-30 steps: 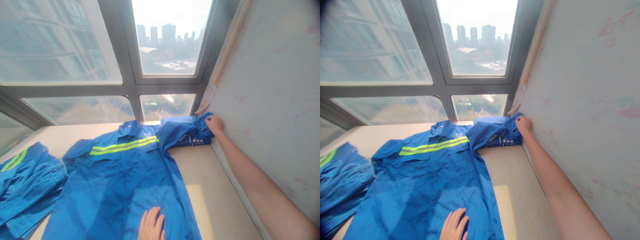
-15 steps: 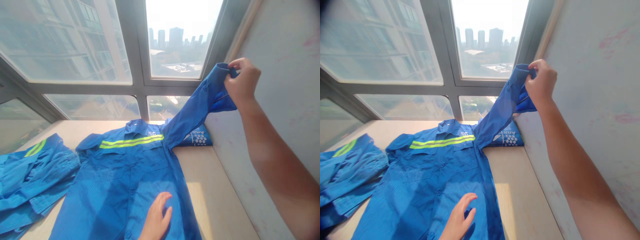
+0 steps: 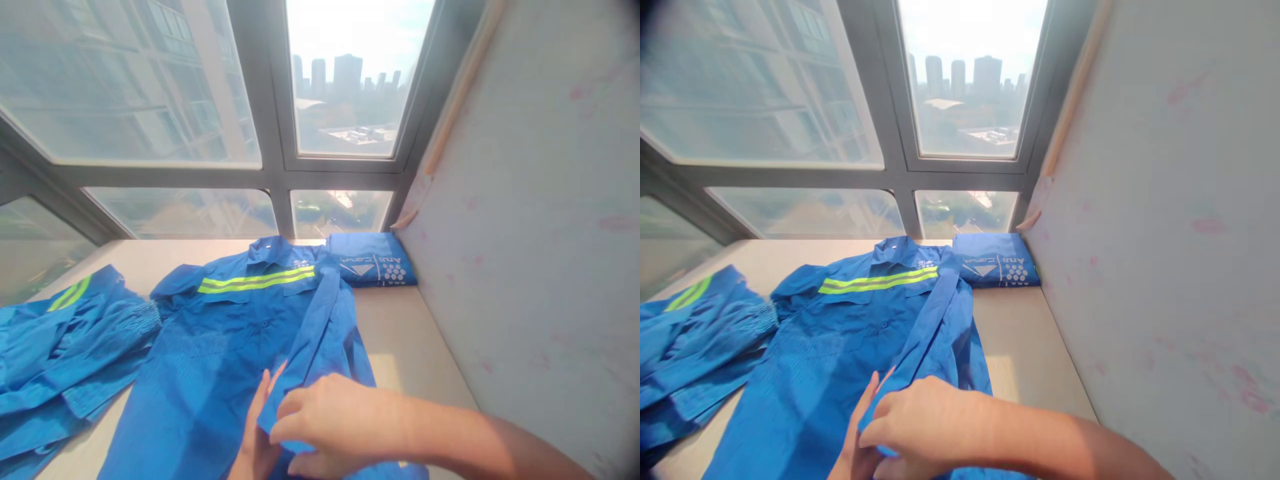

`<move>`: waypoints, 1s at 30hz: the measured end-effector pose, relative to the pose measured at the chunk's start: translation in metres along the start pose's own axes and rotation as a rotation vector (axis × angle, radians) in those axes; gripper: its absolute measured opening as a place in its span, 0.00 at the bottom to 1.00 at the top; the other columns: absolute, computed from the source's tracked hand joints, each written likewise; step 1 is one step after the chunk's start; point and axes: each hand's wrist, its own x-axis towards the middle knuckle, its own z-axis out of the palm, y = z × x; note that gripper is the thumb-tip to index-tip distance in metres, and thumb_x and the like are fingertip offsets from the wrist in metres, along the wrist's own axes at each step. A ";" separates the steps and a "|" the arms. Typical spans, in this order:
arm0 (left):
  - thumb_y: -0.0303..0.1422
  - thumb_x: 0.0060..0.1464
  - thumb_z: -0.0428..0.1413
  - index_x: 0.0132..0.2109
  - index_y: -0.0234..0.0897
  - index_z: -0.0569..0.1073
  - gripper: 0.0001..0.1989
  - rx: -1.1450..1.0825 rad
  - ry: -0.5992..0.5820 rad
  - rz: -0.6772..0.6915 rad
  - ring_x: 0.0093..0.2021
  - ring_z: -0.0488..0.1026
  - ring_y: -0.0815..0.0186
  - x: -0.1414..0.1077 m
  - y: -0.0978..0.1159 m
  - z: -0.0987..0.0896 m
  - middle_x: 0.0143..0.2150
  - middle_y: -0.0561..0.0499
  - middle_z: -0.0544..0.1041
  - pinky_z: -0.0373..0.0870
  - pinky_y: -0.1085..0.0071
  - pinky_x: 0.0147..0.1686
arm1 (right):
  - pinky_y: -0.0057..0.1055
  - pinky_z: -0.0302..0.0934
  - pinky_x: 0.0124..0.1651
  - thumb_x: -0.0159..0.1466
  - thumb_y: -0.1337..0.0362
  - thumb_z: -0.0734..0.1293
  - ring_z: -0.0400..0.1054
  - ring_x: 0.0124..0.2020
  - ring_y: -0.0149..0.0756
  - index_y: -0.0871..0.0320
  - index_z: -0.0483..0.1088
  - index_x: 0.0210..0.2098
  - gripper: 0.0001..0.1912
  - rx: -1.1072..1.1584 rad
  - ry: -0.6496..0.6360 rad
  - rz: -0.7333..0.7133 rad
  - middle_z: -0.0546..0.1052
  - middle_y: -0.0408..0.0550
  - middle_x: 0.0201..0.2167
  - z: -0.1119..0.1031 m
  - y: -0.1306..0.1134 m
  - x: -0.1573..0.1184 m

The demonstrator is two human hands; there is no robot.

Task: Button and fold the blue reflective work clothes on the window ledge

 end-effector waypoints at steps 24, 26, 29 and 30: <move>0.44 0.48 0.58 0.48 0.47 0.79 0.20 0.585 0.047 -0.293 0.47 0.80 0.50 -0.067 -0.058 -0.039 0.41 0.47 0.83 0.76 0.57 0.47 | 0.36 0.70 0.41 0.63 0.50 0.63 0.77 0.38 0.42 0.53 0.72 0.51 0.21 0.819 0.738 0.940 0.80 0.50 0.44 0.156 0.152 -0.073; 0.44 0.50 0.56 0.48 0.43 0.79 0.20 0.773 0.101 -0.190 0.49 0.79 0.51 -0.047 -0.044 -0.038 0.45 0.44 0.83 0.74 0.57 0.51 | 0.37 0.70 0.44 0.63 0.51 0.63 0.77 0.40 0.42 0.54 0.73 0.50 0.21 0.729 0.778 0.943 0.80 0.50 0.44 0.142 0.165 -0.063; 0.42 0.55 0.53 0.51 0.39 0.76 0.21 0.913 0.205 -0.007 0.51 0.77 0.51 0.017 -0.014 -0.022 0.52 0.41 0.79 0.71 0.56 0.55 | 0.37 0.68 0.47 0.63 0.55 0.63 0.76 0.42 0.43 0.55 0.75 0.49 0.19 0.609 0.854 0.941 0.81 0.51 0.43 0.119 0.189 -0.043; 0.41 0.57 0.52 0.53 0.38 0.75 0.20 0.919 0.214 0.038 0.52 0.76 0.52 0.046 -0.004 -0.014 0.53 0.41 0.79 0.70 0.57 0.55 | 0.37 0.68 0.47 0.62 0.57 0.62 0.76 0.42 0.43 0.55 0.75 0.48 0.18 0.581 0.877 0.944 0.81 0.51 0.42 0.113 0.198 -0.035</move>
